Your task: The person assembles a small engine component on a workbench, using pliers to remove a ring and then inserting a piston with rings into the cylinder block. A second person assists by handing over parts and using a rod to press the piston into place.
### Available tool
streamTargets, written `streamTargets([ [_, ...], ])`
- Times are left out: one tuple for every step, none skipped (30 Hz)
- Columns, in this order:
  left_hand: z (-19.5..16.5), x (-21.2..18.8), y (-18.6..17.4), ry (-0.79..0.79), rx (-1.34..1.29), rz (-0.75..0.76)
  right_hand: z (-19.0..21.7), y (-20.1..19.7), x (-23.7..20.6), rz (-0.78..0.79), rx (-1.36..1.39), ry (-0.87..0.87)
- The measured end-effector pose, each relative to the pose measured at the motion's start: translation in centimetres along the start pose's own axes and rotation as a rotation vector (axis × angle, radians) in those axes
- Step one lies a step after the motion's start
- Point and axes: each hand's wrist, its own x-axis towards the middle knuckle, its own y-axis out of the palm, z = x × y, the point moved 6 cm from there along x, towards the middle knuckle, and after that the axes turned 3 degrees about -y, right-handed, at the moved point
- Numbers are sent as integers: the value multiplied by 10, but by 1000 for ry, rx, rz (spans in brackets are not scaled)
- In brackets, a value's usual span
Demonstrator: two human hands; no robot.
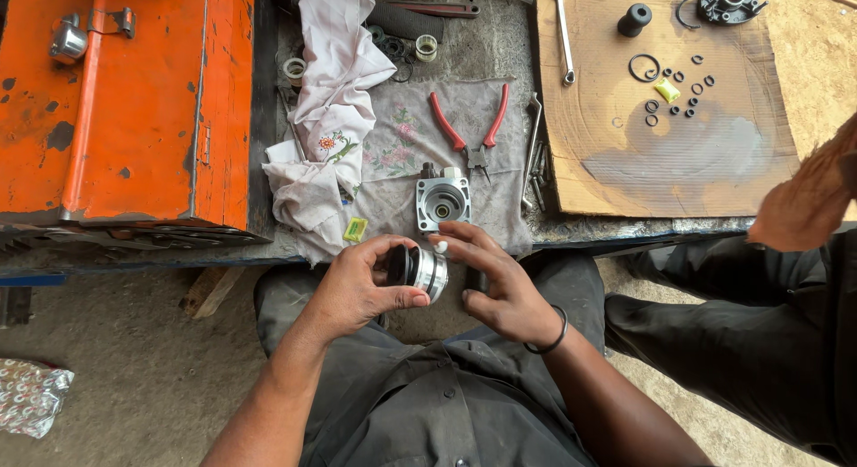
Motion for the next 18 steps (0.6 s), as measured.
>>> streamTargets([
  [3,1,1,2,-2,-3,-1,2,2,29,-22,-1],
  [5,3,2,8,-3,-8,-2,5,4,57,-46,-5],
  [8,4,2,12,-4,-13,-2,5,4,52,-44,-4],
  [11,5,2,21,-66,-6,-2,6,2,47,-42,-3],
  [14,7,2,31,-128,2,-2,6,1,40,-41,-2],
  [17,8,2,40,-190,11,-1,7,0,42,-82,-22],
  [23,10,2,11,-271,23,0,7,-2,44,-123,-42],
  [28,11,1,-19,-352,35,1,7,-4,45,-163,-62],
  [33,11,2,-49,-433,47,0,6,-5,46,-120,-56],
  [36,13,5,-54,-459,58,-1,6,-6,45,-78,-51],
  [38,15,8,-58,-485,69,-2,4,-6,44,-37,-47],
  [40,15,10,-64,-511,78,-2,1,-6,15,15,-70],
  [40,16,12,-49,-498,78,-2,-3,-5,-14,67,-95],
  [40,16,13,-34,-486,79,-1,-6,-4,-41,119,-119],
  [40,15,15,-21,-475,80,-4,-8,-3,-52,2,-89],
  [40,14,17,-26,-492,81,-6,-9,-2,-63,-114,-58],
  [40,14,17,-29,-507,82,-7,-10,-2,-75,-231,-28],
  [38,16,17,-27,-519,84,-7,-9,-2,-64,-205,-31],
])
